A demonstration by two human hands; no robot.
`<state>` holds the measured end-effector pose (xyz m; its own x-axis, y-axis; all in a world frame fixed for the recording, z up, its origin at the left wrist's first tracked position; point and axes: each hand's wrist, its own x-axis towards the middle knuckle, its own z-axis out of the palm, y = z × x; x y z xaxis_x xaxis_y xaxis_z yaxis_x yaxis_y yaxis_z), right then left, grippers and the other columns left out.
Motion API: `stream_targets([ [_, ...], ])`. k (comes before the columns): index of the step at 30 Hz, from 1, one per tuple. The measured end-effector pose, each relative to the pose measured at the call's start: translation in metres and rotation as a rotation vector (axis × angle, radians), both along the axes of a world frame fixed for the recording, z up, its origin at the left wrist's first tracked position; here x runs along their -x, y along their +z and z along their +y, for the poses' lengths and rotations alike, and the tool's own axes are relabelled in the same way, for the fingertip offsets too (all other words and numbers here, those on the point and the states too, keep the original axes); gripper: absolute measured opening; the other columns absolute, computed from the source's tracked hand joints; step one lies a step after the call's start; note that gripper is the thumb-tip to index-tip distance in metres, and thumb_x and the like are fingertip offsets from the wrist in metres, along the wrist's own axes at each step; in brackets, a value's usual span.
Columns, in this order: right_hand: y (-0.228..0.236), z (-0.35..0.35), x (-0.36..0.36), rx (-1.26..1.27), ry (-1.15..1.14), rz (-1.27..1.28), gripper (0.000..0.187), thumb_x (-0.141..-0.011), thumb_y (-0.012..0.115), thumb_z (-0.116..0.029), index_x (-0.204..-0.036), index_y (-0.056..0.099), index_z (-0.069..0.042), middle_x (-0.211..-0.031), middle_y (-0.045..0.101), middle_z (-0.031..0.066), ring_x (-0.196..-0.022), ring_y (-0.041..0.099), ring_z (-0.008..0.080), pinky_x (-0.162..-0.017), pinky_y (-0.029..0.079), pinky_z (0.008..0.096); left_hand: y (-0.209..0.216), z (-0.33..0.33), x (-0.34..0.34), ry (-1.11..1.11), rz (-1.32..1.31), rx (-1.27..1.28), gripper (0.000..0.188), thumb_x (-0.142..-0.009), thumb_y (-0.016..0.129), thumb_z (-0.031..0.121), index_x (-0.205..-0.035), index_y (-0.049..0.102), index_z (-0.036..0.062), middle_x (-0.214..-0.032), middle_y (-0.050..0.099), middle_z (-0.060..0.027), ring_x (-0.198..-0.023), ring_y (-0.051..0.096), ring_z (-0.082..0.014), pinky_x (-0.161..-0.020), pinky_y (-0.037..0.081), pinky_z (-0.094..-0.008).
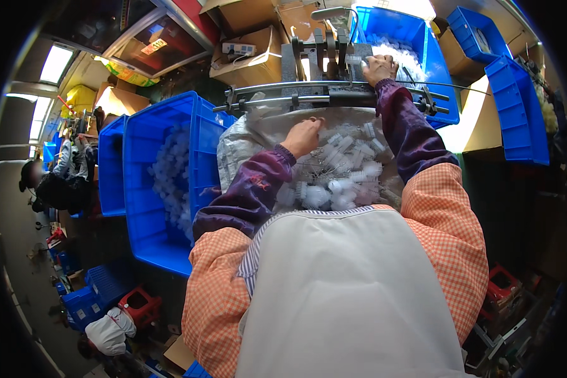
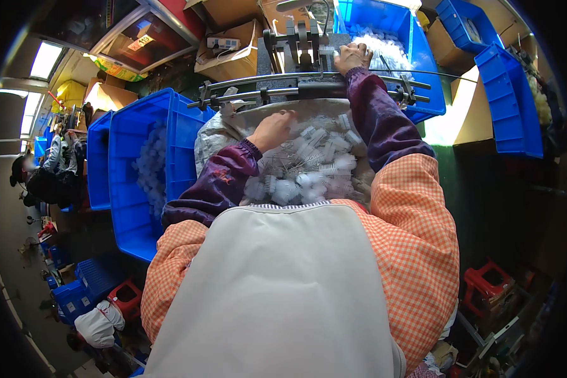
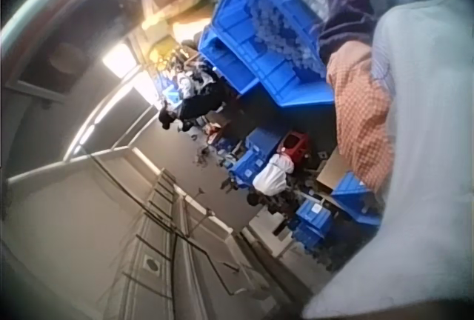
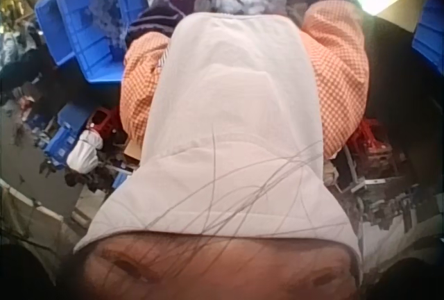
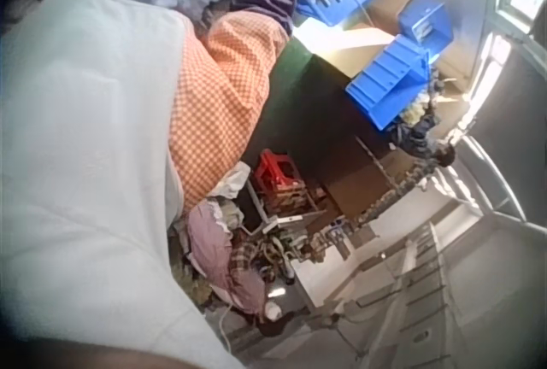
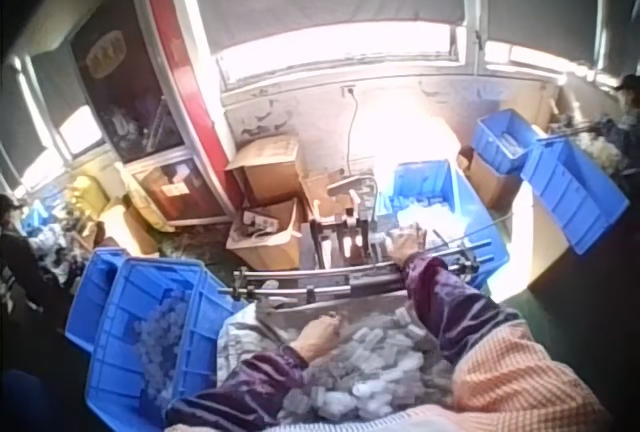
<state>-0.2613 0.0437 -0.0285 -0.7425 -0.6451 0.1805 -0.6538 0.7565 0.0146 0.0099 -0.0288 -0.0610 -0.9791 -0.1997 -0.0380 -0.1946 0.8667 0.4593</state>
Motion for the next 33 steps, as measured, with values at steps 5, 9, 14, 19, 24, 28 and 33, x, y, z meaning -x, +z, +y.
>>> stream_targets([
  [5,-0.002,-0.001,-0.008,0.103,0.056,-0.131,0.034,-0.076,0.054,-0.036,-0.1,0.063,-0.013,-0.114,0.049,0.0086,-0.114,0.035,0.0272,-0.095,0.025,0.0441,0.028,0.007,-0.001,-0.074,0.089,-0.013,0.04,-0.077,0.051,0.005,-0.116,0.044,0.0076,-0.097,0.054,-0.0148,-0.087,0.056,-0.0323,-0.076,0.046,-0.0387],
  [9,-0.006,-0.019,-0.026,0.148,0.101,-0.094,0.031,-0.077,0.053,-0.032,-0.099,0.063,-0.013,-0.11,0.05,0.0079,-0.111,0.037,0.0271,-0.092,0.026,0.0432,0.039,0.011,-0.001,-0.162,0.195,-0.006,0.031,-0.081,0.053,0.009,-0.111,0.047,0.0083,-0.097,0.054,-0.0127,-0.086,0.057,-0.0309,-0.073,0.047,-0.037],
  [14,-0.007,-0.04,-0.049,0.13,0.117,-0.026,0.028,-0.078,0.052,-0.031,-0.098,0.063,-0.014,-0.108,0.051,0.0079,-0.11,0.038,0.0258,-0.09,0.025,0.0426,0.045,0.011,-0.002,-0.146,0.265,-0.079,0.022,-0.083,0.053,0.008,-0.105,0.05,0.0072,-0.097,0.054,-0.0116,-0.082,0.057,-0.0311,-0.069,0.048,-0.0363],
  [19,-0.004,-0.028,-0.038,0.116,0.112,-0.067,0.029,-0.077,0.052,-0.03,-0.099,0.062,-0.013,-0.107,0.053,0.0082,-0.109,0.042,0.0257,-0.09,0.027,0.0428,0.057,0.002,-0.007,-0.074,0.455,-0.179,0.015,-0.082,0.056,0.005,-0.097,0.056,0.0045,-0.094,0.056,-0.0103,-0.076,0.059,-0.0272,-0.065,0.048,-0.0319],
  [24,-0.007,-0.005,-0.006,0.124,0.071,-0.132,0.028,-0.079,0.049,-0.026,-0.099,0.061,-0.011,-0.109,0.054,0.0101,-0.107,0.049,0.0275,-0.088,0.034,0.0438,0.069,0.001,-0.005,0.09,0.488,-0.405,0.013,-0.08,0.059,0.004,-0.093,0.059,0.0025,-0.091,0.057,-0.0068,-0.073,0.058,-0.0138,-0.062,0.047,-0.0238],
  [28,-0.013,0.0,0.028,0.028,0.048,-0.096,0.022,-0.08,0.048,-0.02,-0.096,0.06,-0.012,-0.1,0.061,0.0104,-0.096,0.059,0.0278,-0.083,0.038,0.0406,0.077,0.006,0.003,0.139,0.514,-0.518,0.014,-0.078,0.062,0.005,-0.092,0.059,0.0001,-0.086,0.059,-0.0085,-0.072,0.059,-0.0142,-0.063,0.049,-0.0246],
  [33,0.031,0.025,0.052,0.038,-0.145,0.087,0.023,-0.079,0.047,-0.019,-0.099,0.057,-0.013,-0.097,0.062,0.0139,-0.09,0.061,0.0282,-0.078,0.044,0.0437,0.075,0.012,0.01,0.172,0.538,-0.637,0.017,-0.078,0.063,0.004,-0.092,0.058,-0.0034,-0.082,0.065,-0.0106,-0.074,0.063,-0.0132,-0.064,0.05,-0.0241],
])
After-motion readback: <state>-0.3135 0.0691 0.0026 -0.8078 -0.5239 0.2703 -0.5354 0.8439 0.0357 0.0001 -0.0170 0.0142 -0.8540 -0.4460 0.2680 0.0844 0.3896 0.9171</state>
